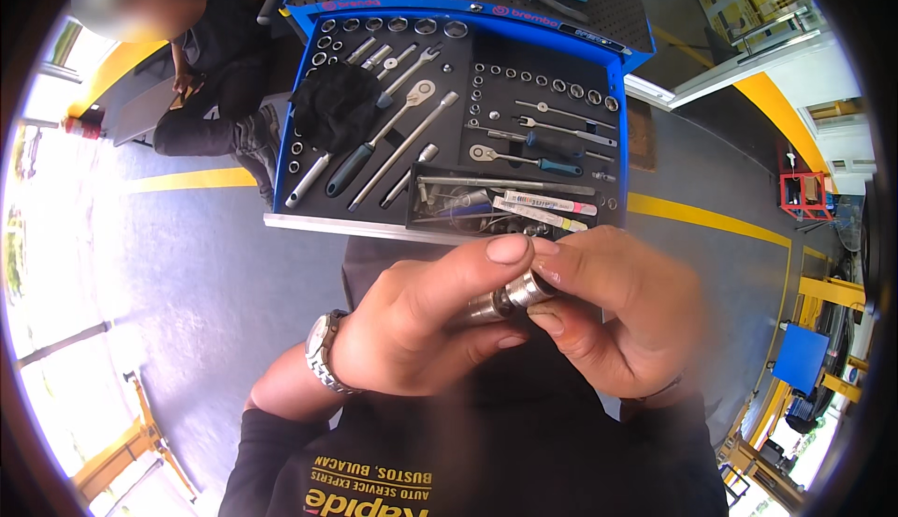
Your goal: The person uses pliers and a screwdriver to manipulate a small metal socket, repeatedly prying and probing its interior. They handle the socket with both hands, attempting to adjust or remove an internal component while standing at a tool chest.
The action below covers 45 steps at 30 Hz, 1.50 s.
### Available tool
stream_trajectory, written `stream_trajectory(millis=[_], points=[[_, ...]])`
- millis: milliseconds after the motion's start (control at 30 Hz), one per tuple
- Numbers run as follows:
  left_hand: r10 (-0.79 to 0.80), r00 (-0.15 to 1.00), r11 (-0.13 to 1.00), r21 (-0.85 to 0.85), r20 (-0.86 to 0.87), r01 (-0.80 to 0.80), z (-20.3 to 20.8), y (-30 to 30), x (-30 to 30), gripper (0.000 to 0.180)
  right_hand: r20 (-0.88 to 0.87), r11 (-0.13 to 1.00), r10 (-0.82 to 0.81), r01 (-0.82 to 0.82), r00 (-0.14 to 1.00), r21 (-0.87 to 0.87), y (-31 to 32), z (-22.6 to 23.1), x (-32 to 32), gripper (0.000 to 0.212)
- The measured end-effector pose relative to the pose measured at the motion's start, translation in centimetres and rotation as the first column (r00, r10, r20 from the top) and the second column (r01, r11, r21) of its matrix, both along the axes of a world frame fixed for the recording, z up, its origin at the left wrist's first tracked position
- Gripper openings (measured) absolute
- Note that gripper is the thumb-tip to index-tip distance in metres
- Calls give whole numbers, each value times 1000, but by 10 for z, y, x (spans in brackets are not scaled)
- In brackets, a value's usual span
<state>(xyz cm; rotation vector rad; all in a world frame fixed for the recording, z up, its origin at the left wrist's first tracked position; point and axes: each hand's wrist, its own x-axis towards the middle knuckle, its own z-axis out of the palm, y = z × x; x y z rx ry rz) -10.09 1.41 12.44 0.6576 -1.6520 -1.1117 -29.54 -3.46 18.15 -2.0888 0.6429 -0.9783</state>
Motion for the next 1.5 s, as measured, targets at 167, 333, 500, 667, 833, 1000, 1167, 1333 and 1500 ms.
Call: stream_trajectory(millis=[167,333,500,667,833,1000,1167,1333,1500], points=[[-74,997,997,-26,30,75,6,-6,-2,73,70,1000,6,-8,998,21,-6,-4,0,25],[-78,997,996,-37,8,79,5,-6,-5,72,131,994,53,-65,990,89,-8,-8,-2,20],[-75,995,995,-63,-64,71,-1,-6,-7,67,234,960,64,-124,970,251,-7,-8,1,17],[44,991,997,-59,-123,-52,1,-5,-12,58,303,918,92,-199,948,343,-6,-9,3,24],[16,983,995,-93,-183,-34,-3,-10,-12,58,397,876,86,-259,914,407,-5,-13,7,39],[24,986,997,-71,-168,-36,-1,-10,-11,57,323,899,83,-211,943,383,-5,-9,7,43],[48,983,994,-84,-180,-64,-1,-9,-9,54,237,929,75,-154,969,337,-6,-4,8,44],[167,978,973,-141,-124,-184,7,-10,-11,51,362,935,79,-196,929,297,-4,-13,16,45],[128,984,975,-166,-126,-148,5,-12,-7,50,415,929,101,-236,904,287,-3,-14,20,47]])
